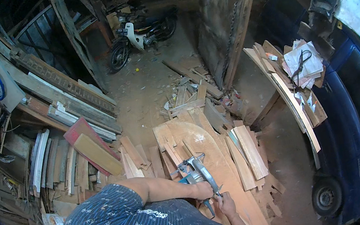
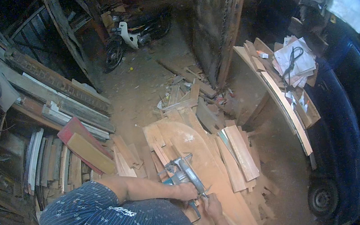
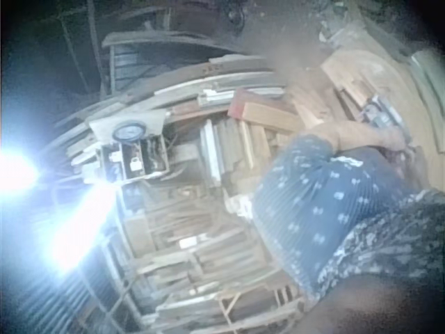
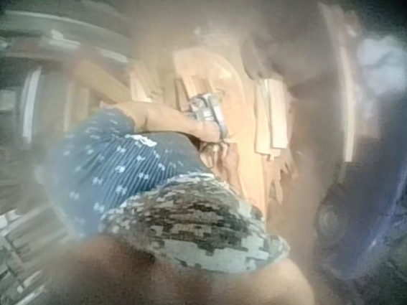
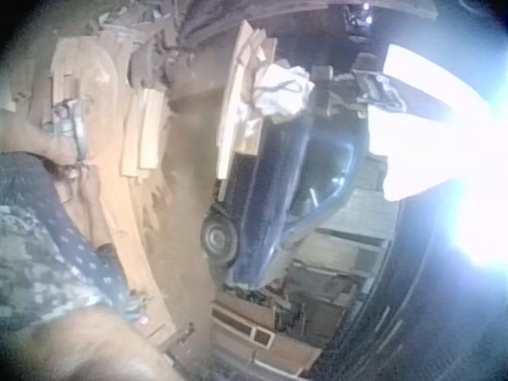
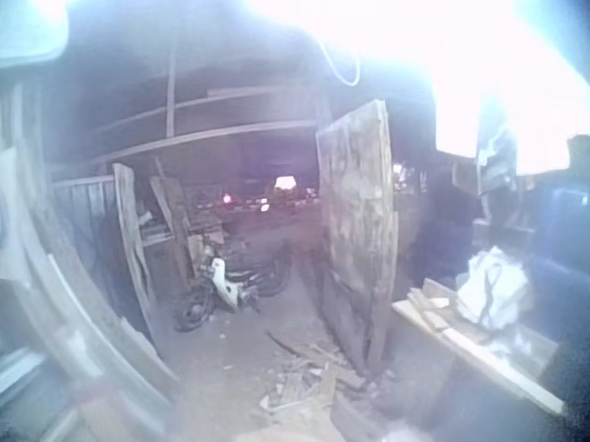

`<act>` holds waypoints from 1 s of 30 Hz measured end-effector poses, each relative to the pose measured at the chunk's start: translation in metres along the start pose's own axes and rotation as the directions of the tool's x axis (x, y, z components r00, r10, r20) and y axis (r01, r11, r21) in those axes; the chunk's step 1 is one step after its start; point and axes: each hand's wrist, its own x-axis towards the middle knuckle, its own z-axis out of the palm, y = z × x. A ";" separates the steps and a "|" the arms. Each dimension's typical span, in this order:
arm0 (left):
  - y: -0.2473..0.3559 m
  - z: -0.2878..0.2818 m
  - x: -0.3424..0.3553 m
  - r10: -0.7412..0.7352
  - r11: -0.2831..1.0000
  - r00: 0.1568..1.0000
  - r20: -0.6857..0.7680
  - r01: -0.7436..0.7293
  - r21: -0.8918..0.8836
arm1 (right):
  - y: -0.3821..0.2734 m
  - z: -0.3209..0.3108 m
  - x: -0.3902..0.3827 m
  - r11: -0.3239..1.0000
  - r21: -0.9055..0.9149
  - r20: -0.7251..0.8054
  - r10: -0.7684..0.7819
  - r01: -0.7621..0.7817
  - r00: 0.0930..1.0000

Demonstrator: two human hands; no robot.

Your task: The person uses a circular saw to cut several pieces of wood on a workbench. They handle the wood pieces, position them, and make cuts, then inspect the cut pieces. The person also uses a sander to smooth the edges of the wood pieces.

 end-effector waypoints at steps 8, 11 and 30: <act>0.003 -0.023 -0.005 0.009 1.000 1.000 0.016 -0.009 0.013 | 0.013 0.039 -0.001 0.507 0.676 0.303 0.470 -0.535 0.829; 0.003 -0.034 -0.013 0.036 0.999 0.999 0.019 -0.036 -0.018 | 0.010 0.042 0.000 0.467 0.668 0.317 0.526 -0.579 0.789; 0.006 -0.018 -0.011 0.003 1.000 1.000 -0.010 -0.003 0.012 | -0.001 0.043 0.008 0.046 0.845 0.441 0.505 -0.533 0.742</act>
